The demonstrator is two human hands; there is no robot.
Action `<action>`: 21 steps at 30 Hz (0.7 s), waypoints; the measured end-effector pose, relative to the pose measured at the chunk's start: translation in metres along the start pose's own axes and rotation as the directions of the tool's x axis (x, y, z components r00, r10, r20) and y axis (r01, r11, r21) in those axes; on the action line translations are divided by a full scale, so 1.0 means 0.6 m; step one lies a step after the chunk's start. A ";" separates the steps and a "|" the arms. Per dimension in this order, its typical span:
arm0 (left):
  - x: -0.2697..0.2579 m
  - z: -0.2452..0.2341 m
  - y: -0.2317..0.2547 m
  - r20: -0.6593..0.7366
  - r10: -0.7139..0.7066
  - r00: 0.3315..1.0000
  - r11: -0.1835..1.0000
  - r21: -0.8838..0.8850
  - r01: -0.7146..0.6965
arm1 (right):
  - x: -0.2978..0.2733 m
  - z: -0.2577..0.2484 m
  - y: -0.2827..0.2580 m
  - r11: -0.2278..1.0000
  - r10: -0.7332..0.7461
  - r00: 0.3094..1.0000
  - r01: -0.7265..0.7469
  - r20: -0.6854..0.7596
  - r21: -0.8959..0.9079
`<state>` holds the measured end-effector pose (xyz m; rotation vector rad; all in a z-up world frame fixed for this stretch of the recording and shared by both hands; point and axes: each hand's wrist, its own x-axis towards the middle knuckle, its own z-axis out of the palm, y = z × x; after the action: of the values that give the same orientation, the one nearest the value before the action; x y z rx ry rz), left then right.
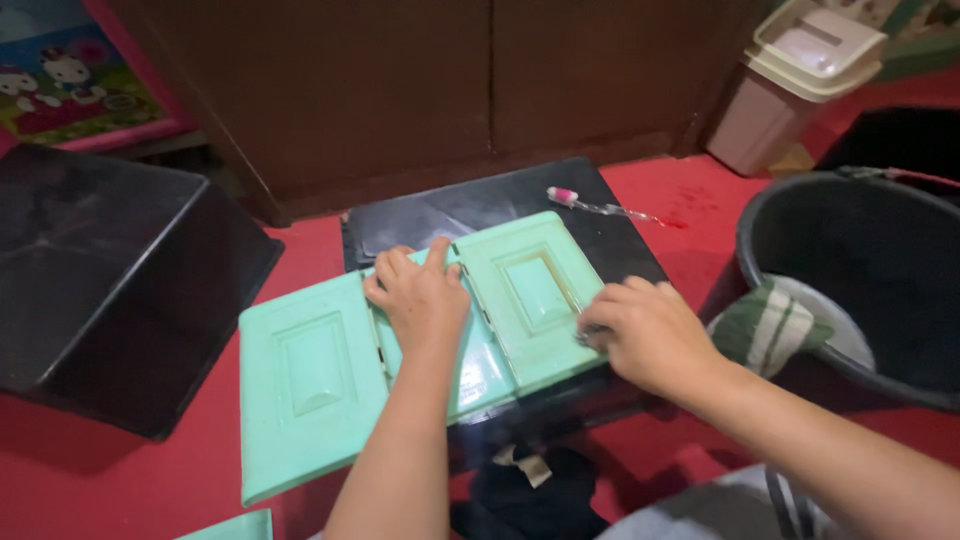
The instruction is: The person cleans a light green plastic container by scrubbing its interior with a metal scouring pad and wiping it with a cloth. They repeatedly dip the pad into a bucket of water and continue scrubbing different sections of the container.
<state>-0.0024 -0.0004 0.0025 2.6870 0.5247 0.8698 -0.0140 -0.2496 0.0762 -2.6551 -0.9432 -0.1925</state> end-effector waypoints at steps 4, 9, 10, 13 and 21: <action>0.006 -0.002 0.000 0.013 -0.002 1.000 1.000 -0.014 0.002 | 0.023 0.029 0.031 0.999 0.052 0.999 -0.052 -0.001 0.007; 0.004 -0.008 0.001 0.049 -0.011 0.999 1.000 -0.027 0.012 | 0.145 0.061 0.060 0.941 0.294 0.956 -0.287 -0.013 0.182; 0.007 -0.010 0.001 0.036 -0.004 0.999 0.999 -0.042 0.005 | 0.168 0.068 0.065 0.937 0.313 0.949 -0.301 -0.041 0.179; 0.010 -0.012 0.006 0.047 -0.024 0.999 0.998 -0.062 0.027 | 0.211 0.089 0.065 0.962 0.266 0.953 -0.254 -0.144 0.095; 0.013 -0.012 0.009 0.024 -0.023 0.999 0.997 -0.076 0.025 | 0.258 0.142 -0.040 0.986 -0.153 0.977 0.139 -0.151 -0.096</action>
<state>0.0003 -0.0009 0.0138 2.6137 0.5069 0.8342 0.0920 -0.1117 0.0375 -2.5998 -1.1000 -0.4791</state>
